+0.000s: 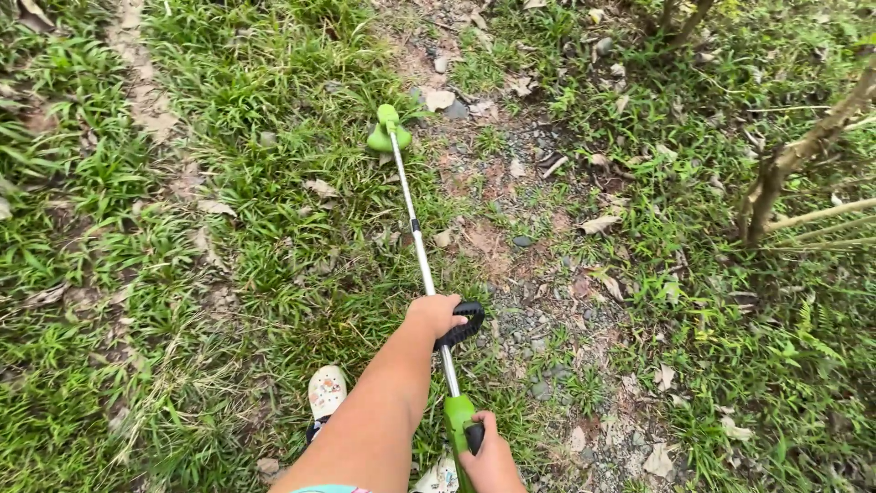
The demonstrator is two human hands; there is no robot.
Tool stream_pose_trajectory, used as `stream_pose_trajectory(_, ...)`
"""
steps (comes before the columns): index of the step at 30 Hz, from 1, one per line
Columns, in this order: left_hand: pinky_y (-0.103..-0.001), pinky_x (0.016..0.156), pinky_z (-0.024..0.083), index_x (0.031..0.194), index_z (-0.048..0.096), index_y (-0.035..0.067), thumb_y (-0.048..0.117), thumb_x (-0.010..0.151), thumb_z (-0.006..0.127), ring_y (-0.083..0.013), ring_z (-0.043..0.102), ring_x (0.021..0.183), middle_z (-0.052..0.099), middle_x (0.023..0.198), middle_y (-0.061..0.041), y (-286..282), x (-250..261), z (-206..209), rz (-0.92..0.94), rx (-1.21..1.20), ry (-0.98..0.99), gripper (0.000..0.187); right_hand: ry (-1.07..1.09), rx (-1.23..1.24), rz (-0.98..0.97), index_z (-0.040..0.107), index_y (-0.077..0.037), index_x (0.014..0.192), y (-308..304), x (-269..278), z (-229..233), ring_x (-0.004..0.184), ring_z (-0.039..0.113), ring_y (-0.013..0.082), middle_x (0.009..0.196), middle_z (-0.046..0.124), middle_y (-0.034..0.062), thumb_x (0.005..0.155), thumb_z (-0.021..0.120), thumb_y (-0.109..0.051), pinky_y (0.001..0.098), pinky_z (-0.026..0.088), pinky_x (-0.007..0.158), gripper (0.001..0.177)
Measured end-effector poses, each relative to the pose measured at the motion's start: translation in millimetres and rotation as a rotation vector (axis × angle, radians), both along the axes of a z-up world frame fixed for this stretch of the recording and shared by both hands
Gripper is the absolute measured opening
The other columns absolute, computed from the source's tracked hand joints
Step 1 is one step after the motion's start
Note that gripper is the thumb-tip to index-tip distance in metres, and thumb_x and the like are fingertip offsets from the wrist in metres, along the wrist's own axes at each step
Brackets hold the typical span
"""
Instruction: Trimming grass along a dirt path using a battery-powered string trimmer.
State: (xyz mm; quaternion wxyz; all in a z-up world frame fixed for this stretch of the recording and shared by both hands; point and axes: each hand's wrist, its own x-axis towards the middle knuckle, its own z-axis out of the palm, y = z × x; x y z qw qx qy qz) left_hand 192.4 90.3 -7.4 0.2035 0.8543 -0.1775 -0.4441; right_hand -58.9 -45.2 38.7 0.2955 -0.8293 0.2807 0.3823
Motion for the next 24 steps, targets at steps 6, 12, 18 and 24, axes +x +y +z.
stream_pose_trajectory(6,-0.040,0.074,0.055,0.118,0.053,0.018,0.046,0.106,0.048,-0.0249,0.065,0.092,0.066,0.107,-0.005,-12,-15,23,0.043,0.003,0.039,0.031,0.129,0.042,-0.065,0.042,-0.026,0.125,-11,5,28,0.081,0.068,0.0249,0.115,0.067,0.0141,0.087,0.070,-0.013,0.0307,0.051,0.080,0.049)
stream_pose_trajectory(12,-0.044,0.080,0.056,0.121,0.054,0.018,0.044,0.105,0.050,-0.0259,0.064,0.101,0.063,0.112,-0.004,-27,-40,9,0.077,0.021,-0.005,0.031,0.114,0.075,0.030,0.041,-0.027,0.125,-41,-17,11,0.074,0.065,0.0203,0.113,0.067,0.0105,0.087,0.070,-0.015,0.0299,0.049,0.074,0.049)
stream_pose_trajectory(18,-0.045,0.081,0.055,0.116,0.054,0.018,0.046,0.105,0.051,-0.0289,0.065,0.099,0.065,0.110,-0.006,-50,-70,10,0.206,0.022,0.014,0.031,0.108,0.092,0.083,0.043,-0.026,0.129,-84,-26,29,0.090,0.074,0.0216,0.125,0.067,0.0161,0.088,0.069,-0.008,0.0323,0.058,0.085,0.052)
stream_pose_trajectory(24,-0.039,0.083,0.061,0.124,0.053,0.018,0.036,0.105,0.053,-0.0214,0.068,0.093,0.066,0.111,-0.006,-64,-118,46,0.383,-0.033,0.159,0.027,0.061,0.047,0.261,0.043,-0.019,0.135,-118,-53,41,0.109,0.076,0.0188,0.134,0.064,0.0130,0.089,0.067,-0.002,0.0283,0.071,0.094,0.055)
